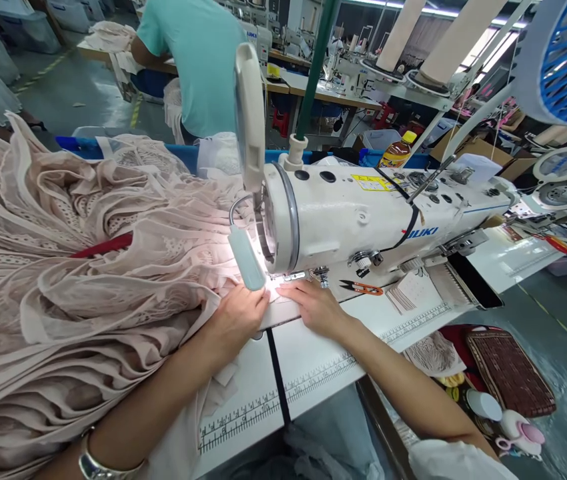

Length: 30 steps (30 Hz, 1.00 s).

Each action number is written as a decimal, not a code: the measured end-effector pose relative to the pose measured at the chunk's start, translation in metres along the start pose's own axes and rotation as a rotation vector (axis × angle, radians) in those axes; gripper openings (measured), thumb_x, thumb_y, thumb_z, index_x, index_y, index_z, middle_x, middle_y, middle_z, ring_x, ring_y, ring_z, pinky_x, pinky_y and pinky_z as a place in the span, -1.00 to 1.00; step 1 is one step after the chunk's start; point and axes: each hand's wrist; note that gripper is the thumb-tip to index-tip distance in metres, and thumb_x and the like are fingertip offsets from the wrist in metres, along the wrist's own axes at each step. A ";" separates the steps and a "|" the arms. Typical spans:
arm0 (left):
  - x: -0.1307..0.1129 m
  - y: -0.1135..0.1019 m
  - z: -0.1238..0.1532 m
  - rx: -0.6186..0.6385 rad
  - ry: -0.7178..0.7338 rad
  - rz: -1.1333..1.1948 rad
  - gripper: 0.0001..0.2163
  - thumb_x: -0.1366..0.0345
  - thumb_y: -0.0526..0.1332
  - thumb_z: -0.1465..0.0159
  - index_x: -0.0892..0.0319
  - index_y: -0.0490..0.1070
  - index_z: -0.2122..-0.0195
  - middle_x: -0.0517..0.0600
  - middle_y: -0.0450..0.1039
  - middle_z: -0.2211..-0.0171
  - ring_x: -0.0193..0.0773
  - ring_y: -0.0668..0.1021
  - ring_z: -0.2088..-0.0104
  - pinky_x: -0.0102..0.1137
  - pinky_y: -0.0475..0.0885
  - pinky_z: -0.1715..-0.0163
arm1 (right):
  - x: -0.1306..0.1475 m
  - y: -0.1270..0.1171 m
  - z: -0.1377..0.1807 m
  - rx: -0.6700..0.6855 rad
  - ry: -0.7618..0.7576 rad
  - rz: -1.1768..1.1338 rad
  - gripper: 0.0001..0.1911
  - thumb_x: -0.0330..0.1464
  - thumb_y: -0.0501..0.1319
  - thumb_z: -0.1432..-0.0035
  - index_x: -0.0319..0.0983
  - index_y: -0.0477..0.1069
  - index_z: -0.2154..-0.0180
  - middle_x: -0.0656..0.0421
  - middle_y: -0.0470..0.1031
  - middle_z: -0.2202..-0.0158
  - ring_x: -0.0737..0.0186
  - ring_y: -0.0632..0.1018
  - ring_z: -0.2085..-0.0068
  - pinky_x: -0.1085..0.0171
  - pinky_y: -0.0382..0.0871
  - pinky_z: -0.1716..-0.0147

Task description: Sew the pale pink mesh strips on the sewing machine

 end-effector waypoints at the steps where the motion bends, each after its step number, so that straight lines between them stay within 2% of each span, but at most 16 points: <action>1: 0.000 -0.001 0.000 0.020 -0.021 0.023 -0.67 0.63 0.01 -0.26 0.27 0.40 0.03 0.06 0.42 0.31 -0.17 0.45 0.33 -0.33 0.31 0.36 | 0.000 0.000 0.000 -0.026 0.012 -0.026 -0.48 -0.63 -0.02 -0.18 -0.19 0.45 -0.06 0.11 0.55 0.00 0.21 0.55 0.04 0.26 0.48 0.14; 4: 0.001 -0.002 -0.002 0.058 -0.093 0.082 -0.58 0.61 0.06 -0.21 0.24 0.35 -0.08 0.07 0.40 0.28 -0.14 0.45 0.29 -0.32 0.32 0.35 | 0.000 -0.001 0.000 -0.092 0.045 -0.112 -0.51 -0.62 -0.02 -0.19 -0.17 0.47 -0.01 0.14 0.57 0.02 0.23 0.56 0.03 0.25 0.47 0.08; 6: 0.002 -0.003 -0.004 0.046 -0.122 0.139 -0.62 0.54 0.08 -0.21 0.17 0.40 -0.04 0.07 0.40 0.26 -0.12 0.44 0.25 -0.32 0.35 0.33 | 0.000 -0.002 -0.001 -0.115 0.067 -0.148 -0.52 -0.61 -0.02 -0.21 -0.14 0.48 0.00 0.18 0.58 0.04 0.24 0.56 0.03 0.23 0.46 0.03; 11: 0.006 -0.001 -0.002 -0.054 -0.051 0.315 -0.69 0.46 0.03 -0.29 0.10 0.47 0.04 0.04 0.45 0.16 -0.18 0.46 0.21 -0.35 0.38 0.28 | 0.000 -0.004 -0.001 -0.129 0.099 -0.173 -0.51 -0.60 -0.03 -0.23 -0.08 0.51 0.02 0.21 0.60 0.09 0.22 0.56 0.05 0.19 0.45 -0.01; 16: 0.008 0.007 0.002 -0.036 0.038 0.382 -0.73 0.43 -0.02 -0.40 0.18 0.47 0.11 0.03 0.52 0.25 -0.20 0.49 0.23 -0.35 0.39 0.27 | 0.001 -0.003 -0.001 -0.136 0.027 -0.171 -0.58 -0.58 -0.02 -0.23 -0.12 0.54 0.16 0.22 0.62 0.16 0.29 0.58 0.12 0.31 0.46 0.16; 21: 0.008 0.009 0.003 -0.041 0.060 0.331 -0.74 0.49 0.01 -0.37 0.20 0.46 0.09 0.04 0.51 0.26 -0.19 0.48 0.25 -0.34 0.40 0.30 | 0.001 -0.003 -0.001 -0.179 -0.015 -0.154 -0.61 -0.60 0.00 -0.21 -0.15 0.53 0.20 0.22 0.61 0.19 0.33 0.58 0.16 0.36 0.41 0.25; 26: 0.003 0.002 0.004 -0.043 0.062 0.279 -0.73 0.49 -0.02 -0.38 0.21 0.46 0.12 0.07 0.52 0.21 -0.19 0.49 0.24 -0.31 0.41 0.29 | 0.003 -0.007 -0.002 -0.086 -0.094 -0.117 -0.62 -0.58 0.04 -0.21 -0.14 0.55 0.14 0.19 0.57 0.19 0.30 0.54 0.16 0.33 0.41 0.21; 30: -0.001 0.002 0.006 -0.085 -0.012 0.230 -0.72 0.52 -0.05 -0.34 0.23 0.46 0.17 0.13 0.50 0.15 -0.12 0.50 0.18 -0.24 0.43 0.21 | 0.006 -0.011 -0.002 -0.010 -0.114 -0.026 -0.64 -0.58 0.06 -0.24 -0.13 0.55 0.15 0.16 0.55 0.22 0.24 0.50 0.13 0.30 0.40 0.22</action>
Point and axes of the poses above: each hand's wrist, its own z-axis away from the middle knuckle, its own y-axis out of the palm, x = y × z
